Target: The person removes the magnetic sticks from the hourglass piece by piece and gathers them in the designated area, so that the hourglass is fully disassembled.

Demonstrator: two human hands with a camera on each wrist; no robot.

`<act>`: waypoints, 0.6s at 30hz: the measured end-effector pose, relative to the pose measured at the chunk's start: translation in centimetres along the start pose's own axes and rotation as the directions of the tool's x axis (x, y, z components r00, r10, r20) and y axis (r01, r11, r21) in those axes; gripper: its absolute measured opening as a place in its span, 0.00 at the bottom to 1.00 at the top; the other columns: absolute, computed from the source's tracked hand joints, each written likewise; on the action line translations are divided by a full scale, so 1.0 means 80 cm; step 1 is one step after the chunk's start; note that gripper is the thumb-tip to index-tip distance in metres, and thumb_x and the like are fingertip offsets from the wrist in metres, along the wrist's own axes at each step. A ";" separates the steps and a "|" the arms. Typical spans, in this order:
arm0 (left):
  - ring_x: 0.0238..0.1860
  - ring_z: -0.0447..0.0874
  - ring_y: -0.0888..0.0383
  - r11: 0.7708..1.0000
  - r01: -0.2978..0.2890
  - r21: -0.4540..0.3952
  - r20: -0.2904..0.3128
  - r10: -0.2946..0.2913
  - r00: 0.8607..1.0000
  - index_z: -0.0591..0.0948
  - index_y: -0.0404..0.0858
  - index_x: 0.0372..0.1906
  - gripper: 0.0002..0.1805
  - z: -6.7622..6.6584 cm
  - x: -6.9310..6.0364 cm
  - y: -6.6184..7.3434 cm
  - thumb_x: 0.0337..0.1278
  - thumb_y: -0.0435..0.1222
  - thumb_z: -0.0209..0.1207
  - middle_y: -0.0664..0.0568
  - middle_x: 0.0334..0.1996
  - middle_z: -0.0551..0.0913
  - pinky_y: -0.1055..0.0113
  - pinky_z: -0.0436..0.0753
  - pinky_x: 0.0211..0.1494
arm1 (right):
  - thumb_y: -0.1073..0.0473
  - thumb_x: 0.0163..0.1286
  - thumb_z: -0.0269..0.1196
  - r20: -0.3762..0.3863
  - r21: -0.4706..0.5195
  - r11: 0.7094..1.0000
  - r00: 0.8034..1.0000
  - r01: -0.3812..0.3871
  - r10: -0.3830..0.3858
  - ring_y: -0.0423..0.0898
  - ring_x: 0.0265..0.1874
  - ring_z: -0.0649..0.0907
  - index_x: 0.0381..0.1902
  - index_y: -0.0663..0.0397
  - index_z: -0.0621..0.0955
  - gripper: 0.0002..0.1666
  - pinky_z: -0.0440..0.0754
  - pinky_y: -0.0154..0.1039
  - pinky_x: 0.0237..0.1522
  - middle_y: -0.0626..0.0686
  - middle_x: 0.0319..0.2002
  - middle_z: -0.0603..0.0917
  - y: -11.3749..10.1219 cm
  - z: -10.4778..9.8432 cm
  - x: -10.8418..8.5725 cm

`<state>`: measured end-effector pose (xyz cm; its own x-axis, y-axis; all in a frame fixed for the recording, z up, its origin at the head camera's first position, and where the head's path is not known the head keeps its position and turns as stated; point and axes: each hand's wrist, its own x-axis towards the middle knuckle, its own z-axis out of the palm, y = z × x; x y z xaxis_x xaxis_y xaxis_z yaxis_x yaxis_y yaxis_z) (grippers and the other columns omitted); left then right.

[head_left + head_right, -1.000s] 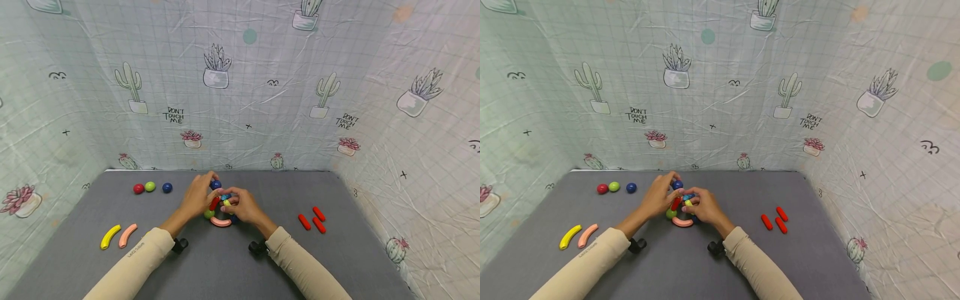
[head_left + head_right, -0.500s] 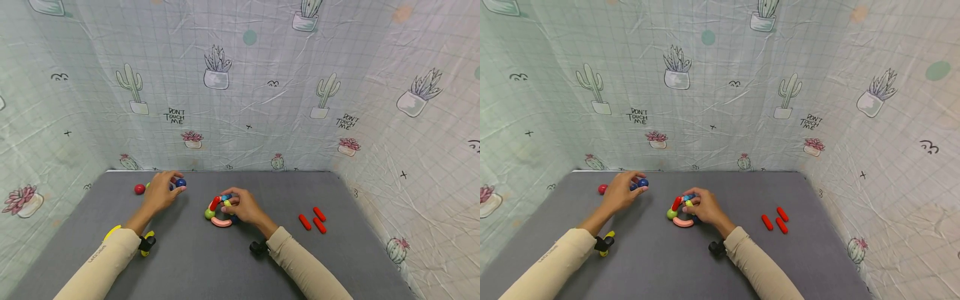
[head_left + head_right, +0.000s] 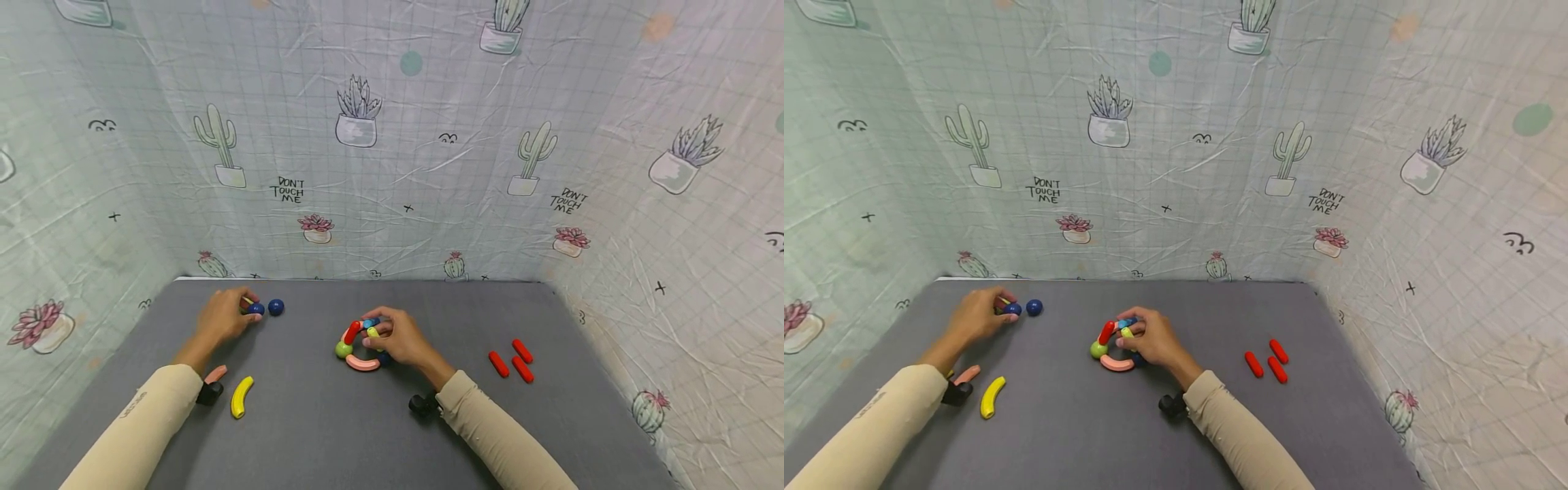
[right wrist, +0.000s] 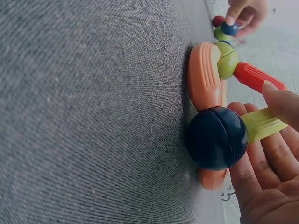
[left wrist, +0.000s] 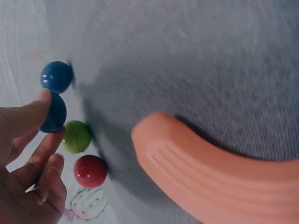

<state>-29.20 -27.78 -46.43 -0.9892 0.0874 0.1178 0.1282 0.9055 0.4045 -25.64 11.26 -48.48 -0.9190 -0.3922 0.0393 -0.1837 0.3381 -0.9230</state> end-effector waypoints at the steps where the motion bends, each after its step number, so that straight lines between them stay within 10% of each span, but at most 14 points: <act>1: 0.55 0.80 0.33 1.000 0.003 0.014 0.015 -0.003 1.000 0.84 0.36 0.56 0.20 0.000 0.001 -0.002 0.64 0.39 0.73 0.35 0.51 0.89 0.37 0.79 0.52 | 0.62 0.67 0.76 0.000 0.003 1.000 1.000 0.001 -0.001 0.39 0.38 0.91 0.60 0.46 0.85 0.24 0.87 0.35 0.42 0.50 0.40 0.94 0.000 0.000 0.000; 12: 0.51 0.78 0.37 0.990 -0.045 0.133 0.050 0.039 0.998 0.85 0.38 0.53 0.18 0.012 0.013 0.000 0.61 0.39 0.75 0.39 0.47 0.89 0.41 0.81 0.43 | 0.62 0.68 0.75 0.009 -0.019 1.000 1.000 0.009 -0.009 0.40 0.37 0.91 0.61 0.45 0.84 0.24 0.87 0.36 0.41 0.50 0.40 0.94 0.000 0.000 0.000; 18: 0.50 0.77 0.37 0.986 -0.070 0.150 -0.027 0.074 0.997 0.85 0.37 0.54 0.20 0.011 0.011 0.020 0.62 0.41 0.74 0.37 0.46 0.87 0.42 0.80 0.45 | 0.61 0.68 0.75 0.007 -0.023 1.000 1.000 0.011 -0.011 0.40 0.38 0.91 0.61 0.45 0.84 0.24 0.86 0.35 0.41 0.49 0.41 0.94 0.000 -0.001 -0.001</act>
<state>-29.92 -25.88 -46.48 -0.9746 0.1434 0.1718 0.1846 0.9492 0.2548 -25.64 11.37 -48.47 -0.9145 -0.4018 0.0469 -0.2022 0.3535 -0.9133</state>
